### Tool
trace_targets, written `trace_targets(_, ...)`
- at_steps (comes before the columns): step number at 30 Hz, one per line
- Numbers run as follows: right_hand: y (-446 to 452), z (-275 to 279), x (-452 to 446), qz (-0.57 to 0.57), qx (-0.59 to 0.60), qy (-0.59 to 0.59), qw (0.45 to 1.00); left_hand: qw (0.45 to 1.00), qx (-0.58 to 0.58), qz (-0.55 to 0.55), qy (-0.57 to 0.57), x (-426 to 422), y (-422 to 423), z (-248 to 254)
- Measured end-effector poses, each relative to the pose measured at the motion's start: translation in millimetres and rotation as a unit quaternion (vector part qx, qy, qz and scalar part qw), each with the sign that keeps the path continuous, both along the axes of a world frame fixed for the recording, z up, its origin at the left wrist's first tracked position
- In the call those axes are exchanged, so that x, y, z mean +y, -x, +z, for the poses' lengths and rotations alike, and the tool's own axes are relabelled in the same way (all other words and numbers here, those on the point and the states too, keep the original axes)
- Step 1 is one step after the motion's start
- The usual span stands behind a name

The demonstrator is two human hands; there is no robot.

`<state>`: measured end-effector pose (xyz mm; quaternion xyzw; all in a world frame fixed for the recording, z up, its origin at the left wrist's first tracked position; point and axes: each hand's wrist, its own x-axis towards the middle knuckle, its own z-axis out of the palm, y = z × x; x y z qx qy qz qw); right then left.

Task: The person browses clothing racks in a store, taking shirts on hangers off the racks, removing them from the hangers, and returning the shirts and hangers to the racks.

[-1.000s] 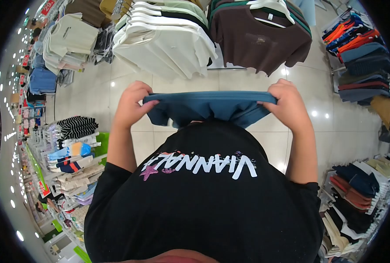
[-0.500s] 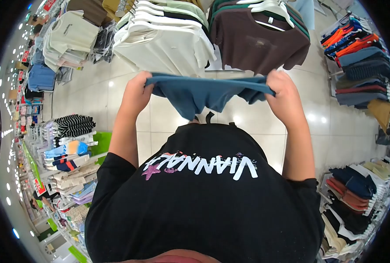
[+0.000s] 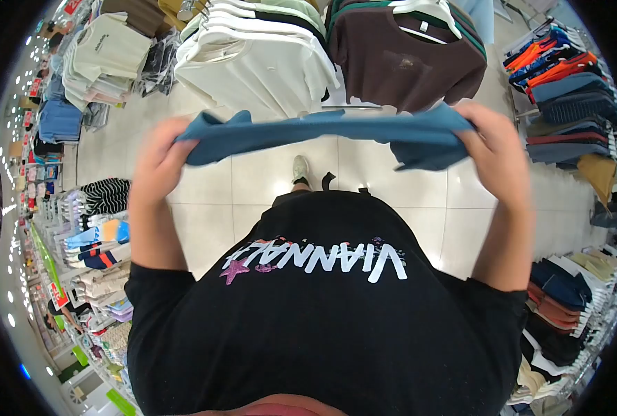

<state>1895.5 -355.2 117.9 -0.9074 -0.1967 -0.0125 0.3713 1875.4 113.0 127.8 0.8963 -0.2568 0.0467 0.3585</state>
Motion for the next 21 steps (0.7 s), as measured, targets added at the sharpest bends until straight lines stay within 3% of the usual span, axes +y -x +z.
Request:
trace_targets(2,16,22,-32,0.097,-0.063,-0.012,0.993,0.993,-0.035,-0.095,-0.054,18,21,34)
trace_targets(4,29,42,-45,0.228,-0.022,-0.119,0.966,0.982,-0.039,-0.185,-0.003,22,40,59)
trace_targets(5,31,52,-48,0.312,0.003,-0.13,0.941,0.968,-0.048,-0.226,0.101,15,53,57)
trace_targets(6,35,48,-47,0.379,0.038,-0.224,0.897,0.942,-0.057,-0.263,0.203,9,62,54)
trace_targets(8,30,54,-45,0.569,0.122,-0.234,0.779,0.865,0.033,-0.465,0.185,9,51,74)
trace_targets(9,31,61,-36,0.627,0.154,-0.213,0.734,0.865,0.035,-0.464,0.187,5,51,79)
trace_targets(11,40,72,-19,0.669,0.182,-0.205,0.691,0.774,0.124,-0.588,0.198,-5,53,83)
trace_targets(21,50,63,-19,0.67,0.209,-0.177,0.689,0.768,0.165,-0.592,0.18,-10,53,75)
